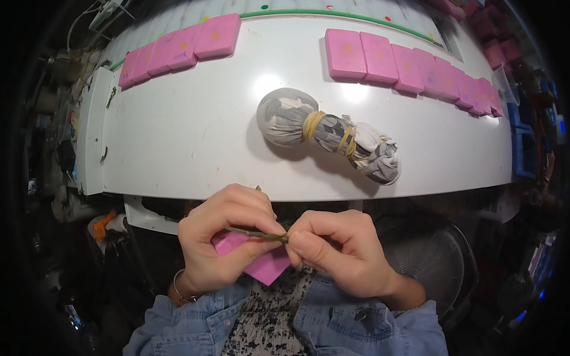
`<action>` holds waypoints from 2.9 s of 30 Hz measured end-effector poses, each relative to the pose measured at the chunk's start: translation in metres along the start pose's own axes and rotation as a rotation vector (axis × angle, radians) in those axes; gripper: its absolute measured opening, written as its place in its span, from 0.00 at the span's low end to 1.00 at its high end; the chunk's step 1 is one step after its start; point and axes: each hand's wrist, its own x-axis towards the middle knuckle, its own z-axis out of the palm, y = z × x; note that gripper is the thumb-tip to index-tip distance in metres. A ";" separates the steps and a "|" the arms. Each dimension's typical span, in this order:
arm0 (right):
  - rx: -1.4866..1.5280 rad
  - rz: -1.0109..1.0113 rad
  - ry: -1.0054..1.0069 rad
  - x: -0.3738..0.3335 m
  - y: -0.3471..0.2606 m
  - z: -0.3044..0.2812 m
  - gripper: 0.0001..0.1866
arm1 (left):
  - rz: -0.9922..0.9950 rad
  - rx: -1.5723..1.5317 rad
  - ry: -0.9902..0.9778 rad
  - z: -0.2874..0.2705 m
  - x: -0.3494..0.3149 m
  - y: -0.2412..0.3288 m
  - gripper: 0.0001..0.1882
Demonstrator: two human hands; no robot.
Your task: Assembling small decorative jewelry or accessory components into specialized pink molds.
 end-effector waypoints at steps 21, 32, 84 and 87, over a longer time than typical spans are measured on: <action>-0.981 -0.271 0.218 0.001 0.029 0.000 0.02 | 0.179 0.181 0.138 0.004 -0.003 0.005 0.10; -0.176 -0.281 0.298 -0.002 0.008 0.007 0.11 | 0.158 0.182 0.122 0.004 -0.005 -0.001 0.10; 0.703 -0.084 0.172 0.007 0.018 0.021 0.04 | 0.192 0.276 0.135 -0.017 -0.023 0.014 0.11; 0.703 -0.084 0.157 0.008 0.019 0.021 0.04 | 0.191 0.267 0.147 -0.017 -0.024 0.014 0.10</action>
